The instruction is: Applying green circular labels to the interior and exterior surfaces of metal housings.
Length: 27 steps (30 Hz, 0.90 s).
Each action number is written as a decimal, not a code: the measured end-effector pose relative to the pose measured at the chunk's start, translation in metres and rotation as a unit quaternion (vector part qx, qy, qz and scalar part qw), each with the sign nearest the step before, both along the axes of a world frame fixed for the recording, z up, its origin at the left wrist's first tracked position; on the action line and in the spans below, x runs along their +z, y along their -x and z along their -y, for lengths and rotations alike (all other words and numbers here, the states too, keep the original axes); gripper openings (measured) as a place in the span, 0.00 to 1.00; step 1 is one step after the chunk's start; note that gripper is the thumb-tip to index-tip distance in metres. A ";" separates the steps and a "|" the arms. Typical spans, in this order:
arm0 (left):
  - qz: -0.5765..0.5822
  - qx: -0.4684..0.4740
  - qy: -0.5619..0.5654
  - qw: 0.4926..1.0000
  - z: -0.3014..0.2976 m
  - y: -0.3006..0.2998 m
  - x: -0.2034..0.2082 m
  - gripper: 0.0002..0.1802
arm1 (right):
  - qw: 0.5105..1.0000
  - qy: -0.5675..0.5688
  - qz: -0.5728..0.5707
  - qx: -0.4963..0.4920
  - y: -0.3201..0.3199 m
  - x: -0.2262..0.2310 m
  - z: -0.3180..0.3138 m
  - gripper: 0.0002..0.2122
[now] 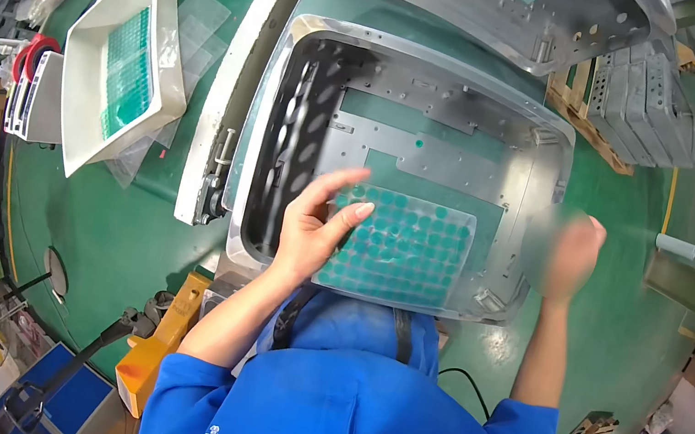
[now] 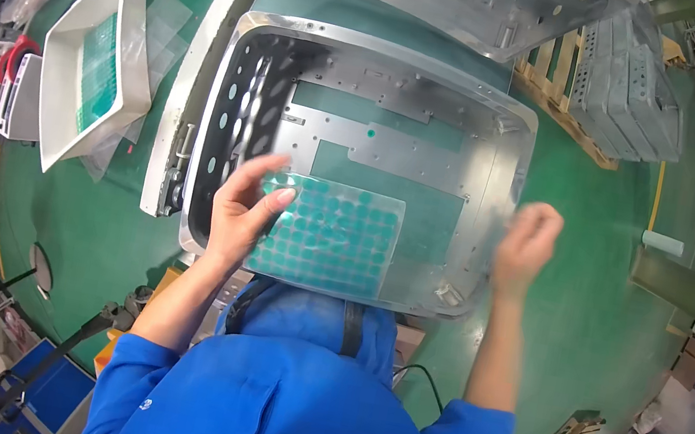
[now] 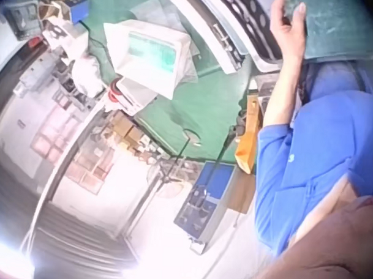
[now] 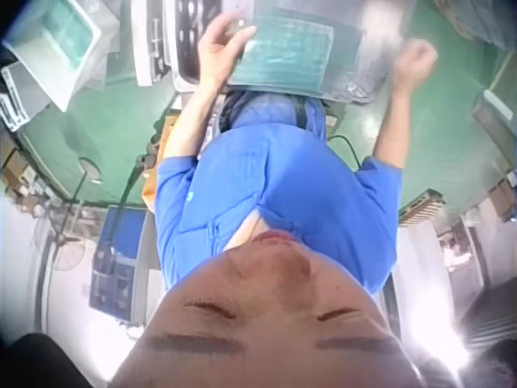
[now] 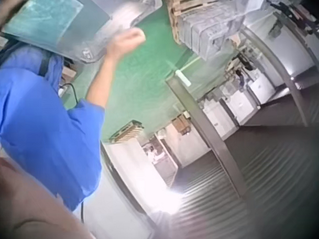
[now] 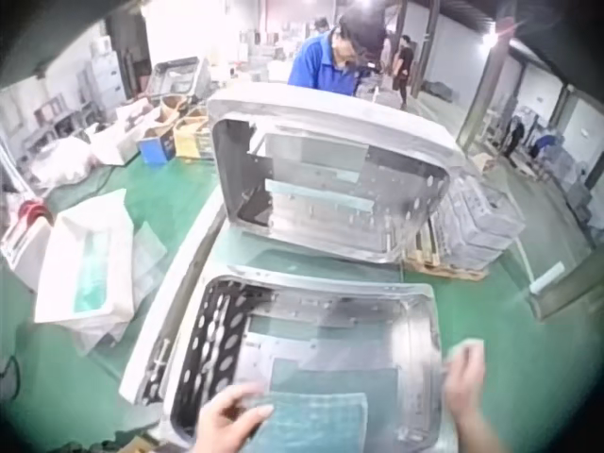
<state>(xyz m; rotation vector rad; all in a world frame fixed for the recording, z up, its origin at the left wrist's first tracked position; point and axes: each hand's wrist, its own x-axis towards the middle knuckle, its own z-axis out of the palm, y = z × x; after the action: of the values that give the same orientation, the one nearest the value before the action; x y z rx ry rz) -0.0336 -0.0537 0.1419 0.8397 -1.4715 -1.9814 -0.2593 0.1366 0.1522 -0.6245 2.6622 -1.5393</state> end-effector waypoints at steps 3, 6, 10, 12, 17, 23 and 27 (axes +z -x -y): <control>-0.017 0.024 0.053 0.998 -0.004 -0.010 0.004 0.26 | 0.930 -0.338 -0.081 -0.115 0.051 -0.025 -0.085 0.07; 0.024 0.010 0.078 0.997 -0.006 -0.029 0.008 0.29 | 0.928 -0.337 -0.057 -0.149 0.069 -0.059 -0.167 0.07; 0.050 0.028 0.058 0.997 -0.006 -0.051 0.010 0.26 | 0.933 -0.310 -0.126 -0.134 0.071 -0.083 -0.242 0.06; 0.034 0.080 0.105 0.991 -0.006 -0.057 0.009 0.25 | 0.930 -0.322 -0.018 -0.176 0.059 -0.089 -0.271 0.04; 0.036 0.052 0.122 0.991 -0.003 -0.071 0.011 0.25 | 0.892 -0.439 -0.027 -0.106 -0.008 -0.120 -0.332 0.02; 0.057 -0.003 0.139 0.989 -0.012 -0.060 0.017 0.18 | 0.931 -0.325 -0.134 -0.103 -0.042 -0.094 -0.298 0.03; 0.052 -0.047 0.168 0.983 -0.037 -0.049 0.025 0.15 | 0.989 -0.033 0.092 -0.113 -0.045 -0.020 -0.196 0.04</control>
<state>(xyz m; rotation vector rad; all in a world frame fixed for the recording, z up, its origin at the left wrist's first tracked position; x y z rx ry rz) 0.0155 -0.0171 0.1673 0.7463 -1.8708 -1.7028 -0.2144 0.3328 0.1324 -0.1715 2.7047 -1.4647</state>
